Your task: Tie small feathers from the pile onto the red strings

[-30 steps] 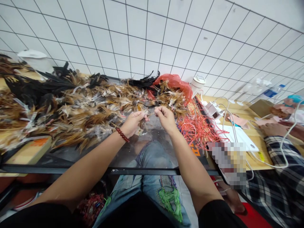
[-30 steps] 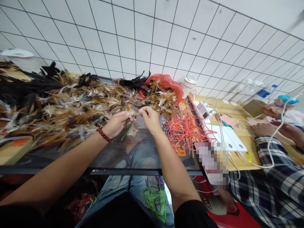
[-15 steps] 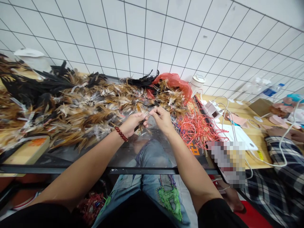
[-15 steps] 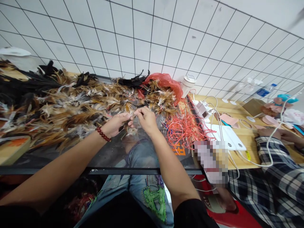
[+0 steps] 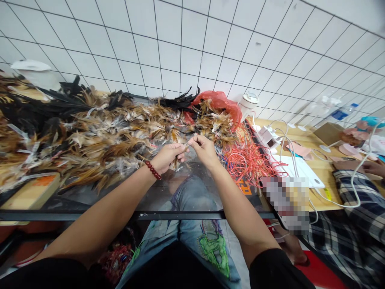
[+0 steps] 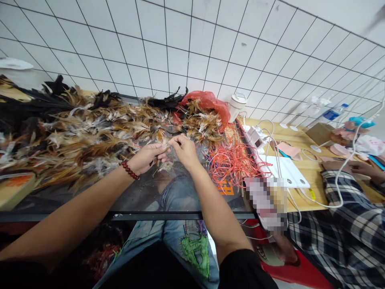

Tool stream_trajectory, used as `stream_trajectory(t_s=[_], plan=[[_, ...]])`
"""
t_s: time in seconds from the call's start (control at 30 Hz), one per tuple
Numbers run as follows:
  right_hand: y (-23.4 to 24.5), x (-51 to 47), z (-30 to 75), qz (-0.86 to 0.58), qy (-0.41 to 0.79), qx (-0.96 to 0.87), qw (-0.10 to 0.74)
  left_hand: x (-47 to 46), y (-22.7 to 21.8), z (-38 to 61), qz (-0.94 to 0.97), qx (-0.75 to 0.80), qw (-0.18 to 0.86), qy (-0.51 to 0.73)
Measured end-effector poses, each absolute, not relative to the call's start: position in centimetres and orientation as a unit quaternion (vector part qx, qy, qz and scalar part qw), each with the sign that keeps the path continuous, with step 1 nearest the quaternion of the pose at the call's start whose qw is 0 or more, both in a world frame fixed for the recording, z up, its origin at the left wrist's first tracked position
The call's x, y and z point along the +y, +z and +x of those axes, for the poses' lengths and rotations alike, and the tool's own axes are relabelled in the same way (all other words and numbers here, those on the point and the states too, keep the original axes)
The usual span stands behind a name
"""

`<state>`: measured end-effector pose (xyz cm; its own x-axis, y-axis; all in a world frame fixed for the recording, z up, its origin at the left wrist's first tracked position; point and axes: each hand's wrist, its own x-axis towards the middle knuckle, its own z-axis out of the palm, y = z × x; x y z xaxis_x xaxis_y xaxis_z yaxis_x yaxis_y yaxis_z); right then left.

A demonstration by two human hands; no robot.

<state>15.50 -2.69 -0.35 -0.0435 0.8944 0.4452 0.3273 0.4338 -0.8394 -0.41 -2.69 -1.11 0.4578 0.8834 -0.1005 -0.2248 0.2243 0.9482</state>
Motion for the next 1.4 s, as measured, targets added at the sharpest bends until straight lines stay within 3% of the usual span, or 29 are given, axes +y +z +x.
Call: stream_trajectory(t_s=[0.2,0.4,1.0,1.1,1.23,1.4], plan=[[-1.2,-1.9,15.4,-0.451,0.408,-0.55,0.572,-2.4,-1.3,-0.5,0.477,0.329,0.699,0.419],[-0.9,-2.3,15.0,-0.408,0.585,-0.433,0.552,-2.5,-1.1,-0.5,0.47,0.327,0.704,0.421],[-1.1,-2.5,14.4,-0.415,0.444,-0.525,0.596,-2.7,-1.1,-0.3,0.495,0.334,0.68,0.426],[-1.1,-2.4,14.4,-0.409,0.494,-0.47,0.606,-2.8,-1.0,-0.2,0.495,0.323,0.68,0.434],[-0.9,-2.7,14.6,-0.373,0.599,-0.458,0.54,-2.8,-0.9,-0.3,0.496,0.317,0.674,0.446],[-0.9,-3.0,14.6,-0.355,0.59,-0.485,0.539,-2.8,-1.0,-0.3,0.51,0.31,0.677,0.43]])
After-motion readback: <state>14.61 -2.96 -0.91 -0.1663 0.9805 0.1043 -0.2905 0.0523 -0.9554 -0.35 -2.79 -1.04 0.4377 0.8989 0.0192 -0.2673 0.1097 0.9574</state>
